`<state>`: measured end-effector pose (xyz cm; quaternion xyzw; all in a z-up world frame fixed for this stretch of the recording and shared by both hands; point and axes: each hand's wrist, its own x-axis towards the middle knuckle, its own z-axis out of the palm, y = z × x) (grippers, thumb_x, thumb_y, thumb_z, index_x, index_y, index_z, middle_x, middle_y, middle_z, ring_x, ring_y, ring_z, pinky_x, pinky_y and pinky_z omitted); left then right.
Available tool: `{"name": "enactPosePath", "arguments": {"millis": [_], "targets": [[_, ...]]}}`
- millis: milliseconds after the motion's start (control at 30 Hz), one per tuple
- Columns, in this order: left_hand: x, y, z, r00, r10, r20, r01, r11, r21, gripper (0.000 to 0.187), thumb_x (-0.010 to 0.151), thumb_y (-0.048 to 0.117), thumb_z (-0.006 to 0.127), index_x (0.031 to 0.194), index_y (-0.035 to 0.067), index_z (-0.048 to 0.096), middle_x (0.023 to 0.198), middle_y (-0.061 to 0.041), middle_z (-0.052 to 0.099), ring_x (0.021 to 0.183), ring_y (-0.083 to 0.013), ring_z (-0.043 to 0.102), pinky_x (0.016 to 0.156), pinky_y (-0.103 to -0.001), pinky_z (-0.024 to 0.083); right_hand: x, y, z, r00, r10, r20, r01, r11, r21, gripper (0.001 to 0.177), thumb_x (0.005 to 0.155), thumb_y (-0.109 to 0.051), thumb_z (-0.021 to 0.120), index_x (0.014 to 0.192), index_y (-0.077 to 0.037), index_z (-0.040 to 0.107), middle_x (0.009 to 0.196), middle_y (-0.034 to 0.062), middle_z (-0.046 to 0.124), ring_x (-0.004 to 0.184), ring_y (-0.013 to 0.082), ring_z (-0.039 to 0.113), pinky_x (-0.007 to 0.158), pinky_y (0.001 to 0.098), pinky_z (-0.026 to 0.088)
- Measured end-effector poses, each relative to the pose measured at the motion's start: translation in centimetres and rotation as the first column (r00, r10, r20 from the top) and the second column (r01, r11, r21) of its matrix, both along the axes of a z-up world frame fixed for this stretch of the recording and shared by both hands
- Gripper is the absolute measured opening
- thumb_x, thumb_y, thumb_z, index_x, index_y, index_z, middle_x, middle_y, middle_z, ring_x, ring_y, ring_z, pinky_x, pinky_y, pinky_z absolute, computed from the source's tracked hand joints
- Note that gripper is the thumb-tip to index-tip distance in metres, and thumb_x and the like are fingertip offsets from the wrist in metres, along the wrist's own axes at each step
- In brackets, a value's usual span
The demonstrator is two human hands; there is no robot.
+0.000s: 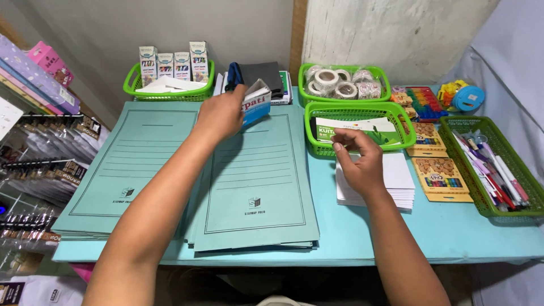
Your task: Fold a stack of small white paper envelopes and organize them on a table.
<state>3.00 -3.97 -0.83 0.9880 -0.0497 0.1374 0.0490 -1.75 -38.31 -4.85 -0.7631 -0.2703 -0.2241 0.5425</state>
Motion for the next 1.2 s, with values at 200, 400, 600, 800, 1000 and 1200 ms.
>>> {"name": "enactPosePath", "arguments": {"millis": [200, 400, 600, 800, 1000, 1200], "targets": [[0.5, -0.5, -1.8, 0.977, -0.185, 0.109, 0.173, 0.979, 0.109, 0.084, 0.056, 0.018, 0.084, 0.133, 0.009, 0.052, 0.104, -0.021, 0.069, 0.096, -0.0431, 0.068, 0.075, -0.057, 0.051, -0.2, 0.1, 0.4, 1.0, -0.024, 0.004, 0.024, 0.998, -0.058, 0.027, 0.094, -0.002, 0.07, 0.121, -0.005, 0.068, 0.105, 0.0076, 0.075, 0.093, 0.0146, 0.073, 0.079, 0.0291, 0.058], [0.1, -0.6, -0.7, 0.984, -0.145, 0.102, 0.13, 0.981, 0.147, 0.056, 0.079, 0.011, 0.075, 0.131, 0.012, 0.055, 0.108, -0.012, 0.072, 0.104, -0.0338, 0.069, 0.086, -0.052, 0.049, -0.2, 0.3, 0.5, 1.0, -0.015, -0.012, 0.014, 0.994, -0.108, 0.028, 0.092, -0.002, 0.07, 0.12, -0.005, 0.069, 0.104, 0.0079, 0.074, 0.091, 0.0154, 0.072, 0.078, 0.0297, 0.058], [1.9, -0.6, 0.1, 0.989, -0.076, -0.124, 0.087, 0.993, 0.082, 0.078, 0.066, 0.019, 0.081, 0.137, 0.012, 0.049, 0.121, -0.017, 0.063, 0.118, -0.0379, 0.056, 0.101, -0.055, 0.039, -0.2, 0.3, 0.7, 0.999, -0.039, -0.022, 0.036, 0.991, -0.132, 0.028, 0.092, -0.003, 0.07, 0.12, -0.006, 0.069, 0.104, 0.0077, 0.074, 0.091, 0.0155, 0.072, 0.079, 0.0296, 0.058], [1.2, -1.3, -0.1, 0.996, -0.083, -0.038, 0.086, 0.992, 0.096, 0.1, 0.065, 0.022, 0.083, 0.153, 0.012, 0.036, 0.139, -0.022, 0.052, 0.133, -0.0397, 0.046, 0.115, -0.059, 0.025, 0.9, -1.4, 0.1, 0.995, -0.095, 0.027, 0.096, 0.995, -0.034, 0.027, 0.096, -0.002, 0.069, 0.123, -0.005, 0.069, 0.105, 0.0087, 0.074, 0.093, 0.0144, 0.071, 0.082, 0.0296, 0.058], [-3.2, -5.8, 0.6, 0.846, -0.346, 0.405, 0.33, 0.937, 0.111, 0.095, 0.065, 0.032, 0.084, 0.148, 0.006, 0.044, 0.143, -0.028, 0.05, 0.135, -0.0449, 0.046, 0.113, -0.06, 0.028, -2.2, -7.5, 1.7, 0.987, -0.162, 0.024, 0.163, 0.958, -0.236, 0.027, 0.093, -0.011, 0.072, 0.12, -0.006, 0.07, 0.111, 0.0112, 0.074, 0.104, 0.0243, 0.069, 0.092, 0.0366, 0.055], [-6.6, -16.5, -2.4, 0.667, -0.673, 0.321, 0.741, 0.645, -0.186, 0.043, 0.094, 0.032, 0.075, 0.129, 0.01, 0.063, 0.137, -0.015, 0.06, 0.133, -0.0347, 0.055, 0.114, -0.049, 0.041, -5.7, -10.9, 1.4, 0.985, -0.094, 0.145, 0.169, 0.707, -0.687, 0.041, 0.08, -0.02, 0.076, 0.119, -0.009, 0.073, 0.125, 0.0135, 0.07, 0.12, 0.0338, 0.06, 0.101, 0.0453, 0.044]]}}
